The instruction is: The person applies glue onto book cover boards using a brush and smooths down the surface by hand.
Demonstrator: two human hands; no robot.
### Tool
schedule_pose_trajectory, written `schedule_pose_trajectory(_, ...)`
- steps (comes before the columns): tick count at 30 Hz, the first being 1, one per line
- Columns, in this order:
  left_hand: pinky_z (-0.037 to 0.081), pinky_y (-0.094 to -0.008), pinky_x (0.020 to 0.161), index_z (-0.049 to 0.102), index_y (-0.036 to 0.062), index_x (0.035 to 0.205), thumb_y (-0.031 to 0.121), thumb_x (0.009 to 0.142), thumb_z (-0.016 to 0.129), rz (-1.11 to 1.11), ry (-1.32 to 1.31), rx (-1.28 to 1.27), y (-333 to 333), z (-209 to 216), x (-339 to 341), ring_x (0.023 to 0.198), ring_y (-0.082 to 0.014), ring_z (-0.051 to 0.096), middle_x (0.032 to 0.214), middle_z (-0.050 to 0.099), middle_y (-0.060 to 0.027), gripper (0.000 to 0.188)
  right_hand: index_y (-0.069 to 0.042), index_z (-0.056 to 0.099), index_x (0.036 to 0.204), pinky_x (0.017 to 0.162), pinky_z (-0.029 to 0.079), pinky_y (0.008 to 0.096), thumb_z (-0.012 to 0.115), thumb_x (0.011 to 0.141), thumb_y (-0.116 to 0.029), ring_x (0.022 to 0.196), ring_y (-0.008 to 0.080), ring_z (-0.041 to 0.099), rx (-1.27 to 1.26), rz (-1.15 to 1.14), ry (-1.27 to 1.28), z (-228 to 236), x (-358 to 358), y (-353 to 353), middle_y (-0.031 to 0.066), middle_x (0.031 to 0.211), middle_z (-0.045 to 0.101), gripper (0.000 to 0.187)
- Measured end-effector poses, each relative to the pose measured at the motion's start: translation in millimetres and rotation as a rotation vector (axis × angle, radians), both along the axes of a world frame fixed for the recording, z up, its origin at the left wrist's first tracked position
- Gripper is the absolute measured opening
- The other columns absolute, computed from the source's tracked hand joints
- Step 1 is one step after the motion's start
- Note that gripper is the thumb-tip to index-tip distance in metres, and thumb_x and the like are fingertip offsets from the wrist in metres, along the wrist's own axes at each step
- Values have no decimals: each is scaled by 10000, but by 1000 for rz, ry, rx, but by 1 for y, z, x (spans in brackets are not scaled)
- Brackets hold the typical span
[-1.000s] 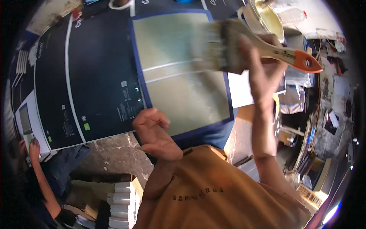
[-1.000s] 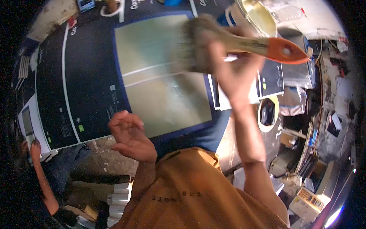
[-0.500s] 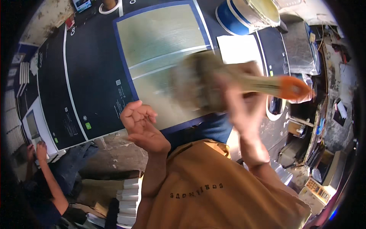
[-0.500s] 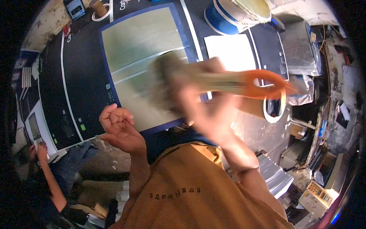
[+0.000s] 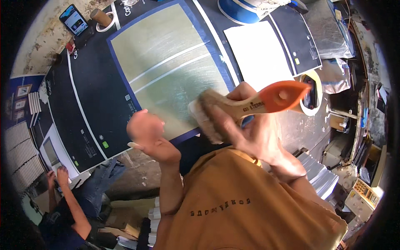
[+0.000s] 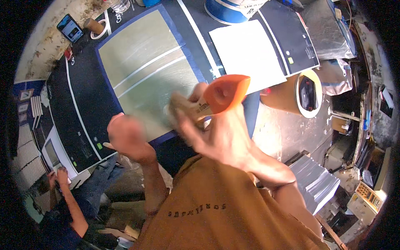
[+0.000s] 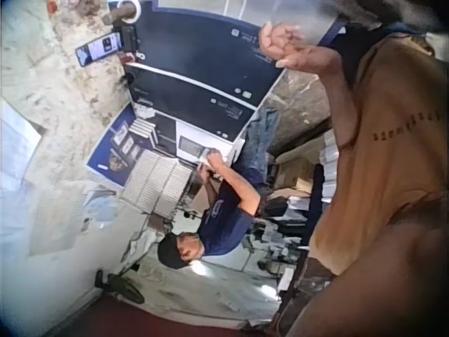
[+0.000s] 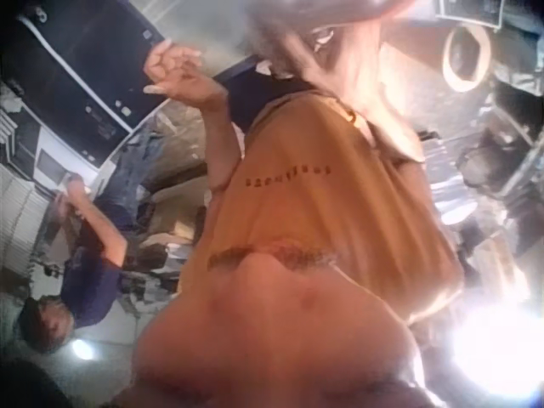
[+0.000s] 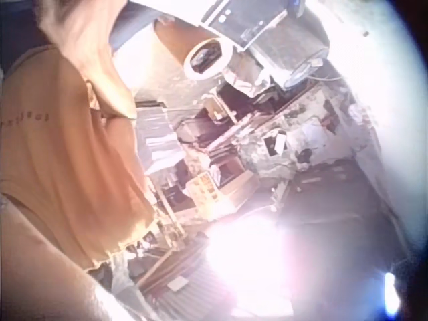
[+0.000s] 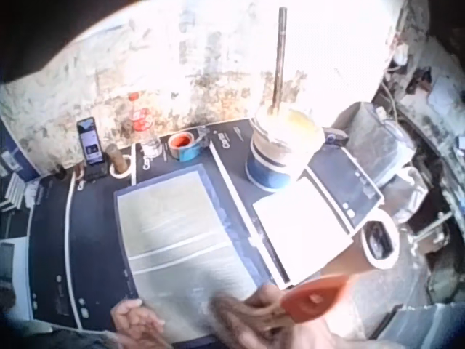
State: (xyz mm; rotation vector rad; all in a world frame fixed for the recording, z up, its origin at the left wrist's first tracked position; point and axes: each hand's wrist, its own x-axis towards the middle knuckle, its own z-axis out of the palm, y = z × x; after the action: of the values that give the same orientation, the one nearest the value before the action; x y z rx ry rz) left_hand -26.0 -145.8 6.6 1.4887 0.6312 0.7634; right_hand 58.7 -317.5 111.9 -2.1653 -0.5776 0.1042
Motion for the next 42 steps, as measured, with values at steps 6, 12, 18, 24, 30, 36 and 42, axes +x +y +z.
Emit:
schedule_pose_trajectory(6,337,-253,688,500,28,1173,666,994,69,-37,-7,46,-4,5,1,694,-104,395,749,496,-11,790,13,620,885,612,448,234,738,833,-137,668,95,587,-44,-358,37,11,9,-67,65,763,644,198)
schedule_pose_trajectory(12,340,-251,682,521,32,1144,647,1005,80,-8,22,13,1,2,-1,694,-107,414,743,501,-23,769,20,654,936,625,470,323,748,834,-196,716,168,618,-87,-53,37,4,4,-17,93,798,643,256)
schedule_pose_trajectory(18,335,-245,604,544,5,1058,599,1035,179,127,-398,-471,42,16,-7,619,-140,428,784,548,-75,697,6,629,941,685,475,239,708,883,-85,779,104,597,29,-429,-234,18,44,-90,48,870,635,134)
schedule_pose_trajectory(24,450,-358,995,680,11,1044,89,991,340,-540,-116,891,177,97,128,1073,-249,636,1062,704,-117,353,19,682,1022,802,524,368,687,840,-63,919,286,649,-70,387,-563,23,53,10,130,984,678,200)
schedule_pose_trajectory(30,343,-494,1082,740,21,886,674,995,126,-793,586,841,191,51,199,1073,-352,629,965,715,-170,903,40,710,994,680,539,319,720,855,-175,710,198,682,200,2,22,-9,109,59,179,824,714,257)
schedule_pose_trajectory(36,249,-610,1126,755,4,815,761,939,134,-698,585,984,180,67,193,1055,-367,665,947,719,-225,987,70,714,973,666,545,273,696,894,-106,737,151,699,54,-238,-316,-8,130,22,160,861,739,194)
schedule_pose_trajectory(42,239,-453,1193,439,94,1470,755,924,63,-1161,986,740,189,128,198,1423,-296,376,1426,543,-102,936,-54,684,1043,846,463,398,700,687,-122,930,302,609,-199,616,-656,-11,70,114,100,1044,656,363)
